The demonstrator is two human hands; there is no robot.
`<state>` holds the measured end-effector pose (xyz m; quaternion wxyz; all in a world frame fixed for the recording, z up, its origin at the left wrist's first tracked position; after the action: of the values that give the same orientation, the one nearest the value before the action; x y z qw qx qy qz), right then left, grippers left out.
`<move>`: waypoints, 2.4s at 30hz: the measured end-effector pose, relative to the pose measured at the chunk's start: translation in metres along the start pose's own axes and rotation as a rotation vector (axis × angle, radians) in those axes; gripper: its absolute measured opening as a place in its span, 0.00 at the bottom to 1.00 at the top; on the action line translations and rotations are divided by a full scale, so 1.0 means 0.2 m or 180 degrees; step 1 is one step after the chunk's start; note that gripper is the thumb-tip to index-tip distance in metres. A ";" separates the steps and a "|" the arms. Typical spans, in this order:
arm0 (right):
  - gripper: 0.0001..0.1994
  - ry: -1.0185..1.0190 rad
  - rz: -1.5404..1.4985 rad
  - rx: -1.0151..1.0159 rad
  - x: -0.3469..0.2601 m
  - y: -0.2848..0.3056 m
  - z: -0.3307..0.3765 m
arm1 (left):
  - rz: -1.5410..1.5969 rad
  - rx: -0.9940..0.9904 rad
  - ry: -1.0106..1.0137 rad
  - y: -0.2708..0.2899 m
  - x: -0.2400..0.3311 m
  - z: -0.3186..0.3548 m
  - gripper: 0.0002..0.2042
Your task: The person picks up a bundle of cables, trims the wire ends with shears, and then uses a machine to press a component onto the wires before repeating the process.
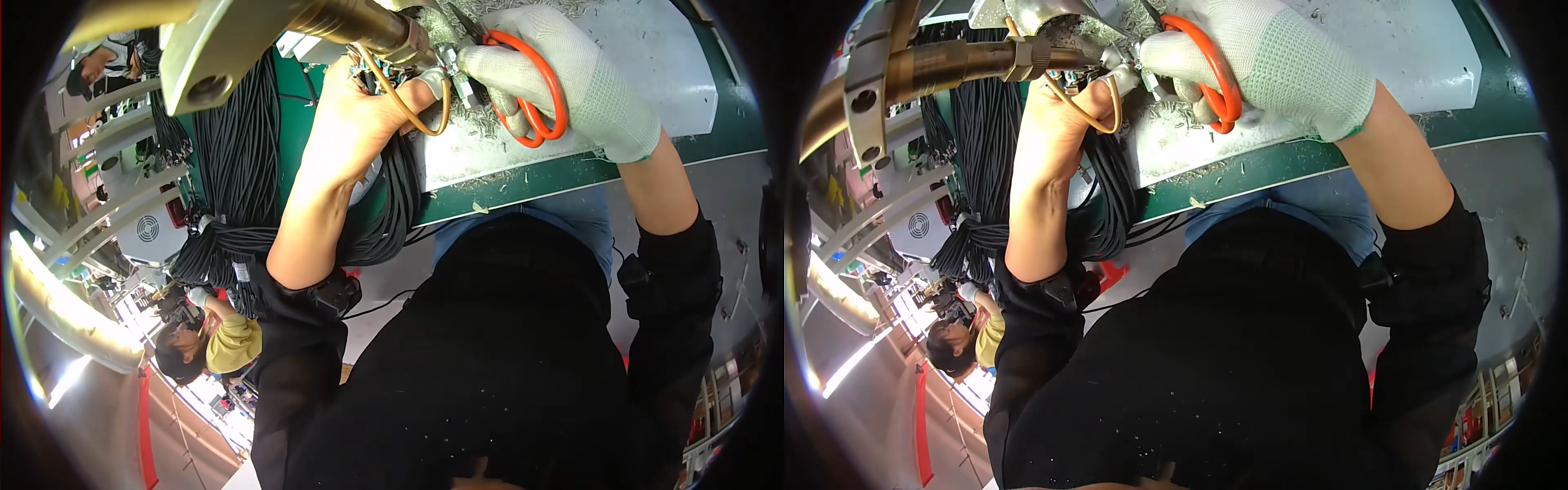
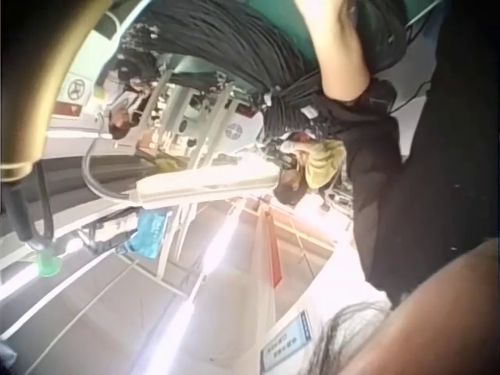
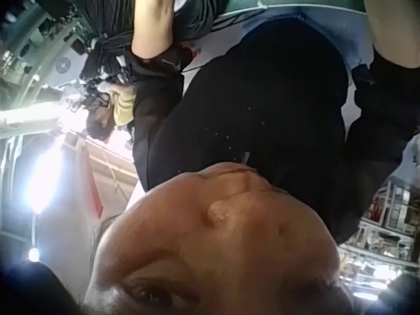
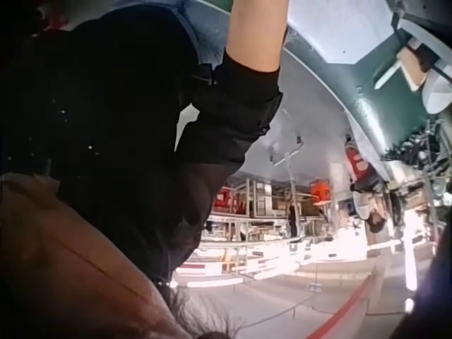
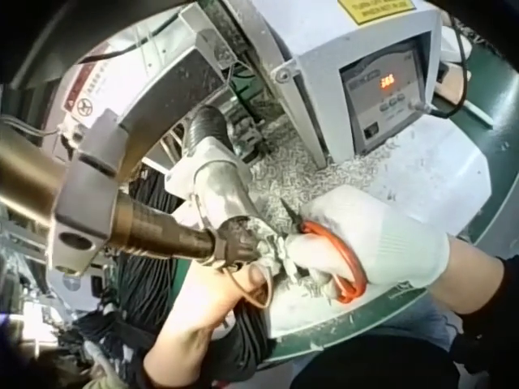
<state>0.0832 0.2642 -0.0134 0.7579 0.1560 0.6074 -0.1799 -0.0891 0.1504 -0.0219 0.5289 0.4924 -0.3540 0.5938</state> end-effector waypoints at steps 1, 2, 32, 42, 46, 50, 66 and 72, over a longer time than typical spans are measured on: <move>0.13 -0.0218 -0.0070 -0.0037 0.01 0.00 -0.01 | -0.0200 0.0087 -0.0151 0.00 0.00 0.00 0.10; 0.13 -0.0219 -0.0078 -0.0045 0.05 0.01 -0.05 | -0.0204 0.0093 -0.0142 -0.01 0.00 0.00 0.10; 0.07 0.2545 0.1595 -0.0157 0.01 0.04 0.04 | 0.0153 -0.0065 0.0313 -0.01 -0.01 0.04 0.07; 0.11 0.0562 0.0976 0.0645 0.04 0.00 0.36 | 0.0993 0.0637 0.0130 0.05 0.03 0.33 0.08; 0.12 0.0955 0.1542 0.1377 -0.04 -0.21 0.54 | 0.0396 0.0028 0.0757 -0.14 0.08 0.54 0.08; 0.14 0.0955 0.1219 0.0274 -0.10 -0.36 0.56 | -0.0046 -0.0321 0.0096 -0.27 0.13 0.59 0.09; 0.11 -0.0091 -0.0971 0.0732 -0.07 -0.32 0.89 | 0.0190 -0.0634 0.0402 -0.38 0.15 0.78 0.11; 0.06 0.0817 0.0915 0.1486 -0.04 -0.34 0.98 | 0.0171 -0.0256 0.0196 -0.49 0.18 0.78 0.12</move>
<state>0.2190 0.1151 0.0342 0.6363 0.4318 0.6121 -0.1844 0.0416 0.0322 0.0447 0.5428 0.4425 -0.3742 0.6079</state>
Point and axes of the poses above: each hand's wrist, its own z-axis away from the middle knuckle, its own y-axis out of the back of the hand, x = y × z, the point moved 2 cm from there along -z, towards the middle knuckle, and after that the axes turned 2 degrees about y, right-handed, at the moved point
